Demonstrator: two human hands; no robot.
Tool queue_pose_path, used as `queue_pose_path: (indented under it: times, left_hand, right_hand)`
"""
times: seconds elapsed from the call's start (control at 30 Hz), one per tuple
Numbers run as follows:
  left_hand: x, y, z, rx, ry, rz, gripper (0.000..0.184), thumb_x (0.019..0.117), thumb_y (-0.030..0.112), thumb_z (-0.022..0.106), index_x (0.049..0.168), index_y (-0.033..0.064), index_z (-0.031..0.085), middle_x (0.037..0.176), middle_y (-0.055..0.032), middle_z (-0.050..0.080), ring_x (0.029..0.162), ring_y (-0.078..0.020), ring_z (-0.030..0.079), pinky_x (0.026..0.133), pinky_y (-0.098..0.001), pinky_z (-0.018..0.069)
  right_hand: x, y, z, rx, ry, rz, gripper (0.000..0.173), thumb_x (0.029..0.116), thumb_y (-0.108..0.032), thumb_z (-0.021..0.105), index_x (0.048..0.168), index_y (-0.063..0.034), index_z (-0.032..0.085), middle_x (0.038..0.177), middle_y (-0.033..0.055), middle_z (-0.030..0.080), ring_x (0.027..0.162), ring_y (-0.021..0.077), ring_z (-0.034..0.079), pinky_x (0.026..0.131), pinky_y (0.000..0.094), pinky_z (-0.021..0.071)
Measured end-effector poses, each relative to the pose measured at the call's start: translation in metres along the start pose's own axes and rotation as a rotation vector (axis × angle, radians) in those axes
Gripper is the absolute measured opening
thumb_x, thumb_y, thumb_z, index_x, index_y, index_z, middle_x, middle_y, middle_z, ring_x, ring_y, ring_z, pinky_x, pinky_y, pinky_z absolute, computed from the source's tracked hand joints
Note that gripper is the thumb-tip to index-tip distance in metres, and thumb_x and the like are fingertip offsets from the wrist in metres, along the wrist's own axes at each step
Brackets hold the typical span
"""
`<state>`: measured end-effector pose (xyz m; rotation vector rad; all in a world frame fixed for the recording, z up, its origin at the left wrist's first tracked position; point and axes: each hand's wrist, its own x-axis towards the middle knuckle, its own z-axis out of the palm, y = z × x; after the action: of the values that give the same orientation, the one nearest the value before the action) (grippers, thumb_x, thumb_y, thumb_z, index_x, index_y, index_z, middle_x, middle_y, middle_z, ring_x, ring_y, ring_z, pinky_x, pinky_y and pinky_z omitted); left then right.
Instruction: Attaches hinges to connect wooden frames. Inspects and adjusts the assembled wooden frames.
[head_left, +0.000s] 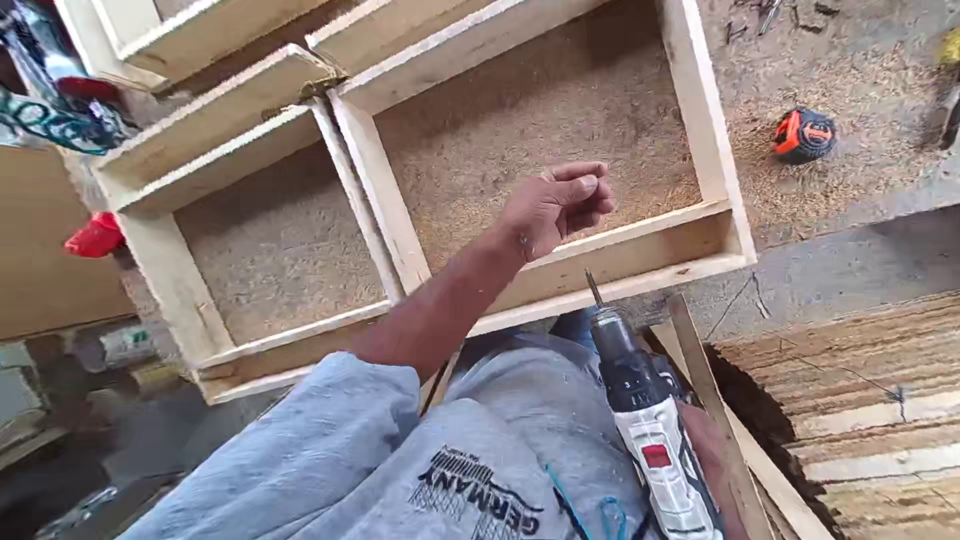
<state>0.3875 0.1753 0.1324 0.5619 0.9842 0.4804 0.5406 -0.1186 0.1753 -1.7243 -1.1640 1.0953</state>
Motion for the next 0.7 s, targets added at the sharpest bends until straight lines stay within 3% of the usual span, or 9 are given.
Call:
queue_pose_path:
  times: [0.07, 0.1, 0.23, 0.33, 0.5, 0.7]
  left_hand:
    - [-0.065, -0.025, -0.066, -0.255, 0.146, -0.067, 0.028, 0.1117, 0.017, 0.039, 0.125, 0.0061, 0.061, 0.097, -0.0076, 0.074, 0.082, -0.0151, 0.073, 0.074, -0.0287, 0.0619]
    - [-0.094, -0.035, -0.095, -0.337, 0.188, -0.08, 0.031, 0.1127, 0.021, 0.036, 0.123, 0.0043, 0.061, 0.099, -0.0102, 0.075, 0.086, -0.0177, 0.074, 0.076, -0.0304, 0.0625]
    - [-0.193, -0.07, -0.186, -0.516, 0.241, -0.13, 0.04, 0.1135, 0.026, 0.027, 0.119, -0.0003, 0.056, 0.111, -0.0185, 0.075, 0.098, -0.0264, 0.076, 0.084, -0.0365, 0.062]
    - [-0.248, -0.082, -0.237, -0.64, 0.223, -0.137, 0.036, 0.1134, 0.023, 0.031, 0.12, -0.0027, 0.055, 0.115, -0.0213, 0.073, 0.101, -0.029, 0.075, 0.086, -0.038, 0.0623]
    - [-0.307, -0.095, -0.285, -0.78, 0.259, -0.116, 0.032, 0.1126, 0.02, 0.033, 0.119, -0.0031, 0.054, 0.11, -0.0214, 0.073, 0.097, -0.0278, 0.076, 0.085, -0.0368, 0.0624]
    - [-0.33, -0.107, -0.299, -0.884, 0.318, -0.085, 0.032, 0.1129, 0.02, 0.033, 0.117, -0.0032, 0.054, 0.107, -0.0223, 0.073, 0.094, -0.0275, 0.076, 0.083, -0.0349, 0.0627]
  right_hand:
    - [-0.001, -0.026, 0.039, -0.098, -0.057, -0.053, 0.032, 0.1009, -0.014, 0.052, 0.083, 0.0043, 0.07, 0.073, 0.0056, 0.07, 0.071, -0.0025, 0.064, 0.071, 0.0163, 0.0518]
    - [-0.005, -0.032, 0.061, -0.13, -0.102, -0.107, 0.033, 0.1024, -0.016, 0.051, 0.084, 0.0027, 0.07, 0.073, 0.0057, 0.069, 0.071, -0.0016, 0.065, 0.071, 0.0171, 0.0523]
    - [-0.045, -0.031, 0.158, -0.178, -0.266, -0.336, 0.033, 0.1095, -0.031, 0.046, 0.111, -0.0091, 0.07, 0.091, 0.0047, 0.073, 0.086, 0.006, 0.069, 0.078, 0.0252, 0.0571]
    - [-0.074, -0.046, 0.22, -0.243, -0.293, -0.377, 0.034, 0.1068, -0.032, 0.05, 0.112, -0.0055, 0.071, 0.091, 0.0078, 0.075, 0.084, 0.0096, 0.071, 0.077, 0.0276, 0.0583]
    - [-0.114, -0.069, 0.282, -0.274, -0.299, -0.331, 0.034, 0.106, -0.03, 0.051, 0.109, -0.0037, 0.072, 0.091, 0.0083, 0.075, 0.085, 0.0072, 0.072, 0.079, 0.0254, 0.0581]
    - [-0.139, -0.073, 0.307, -0.277, -0.288, -0.365, 0.036, 0.1059, -0.034, 0.051, 0.112, -0.0052, 0.072, 0.092, 0.0077, 0.076, 0.085, 0.009, 0.072, 0.078, 0.0285, 0.0594]
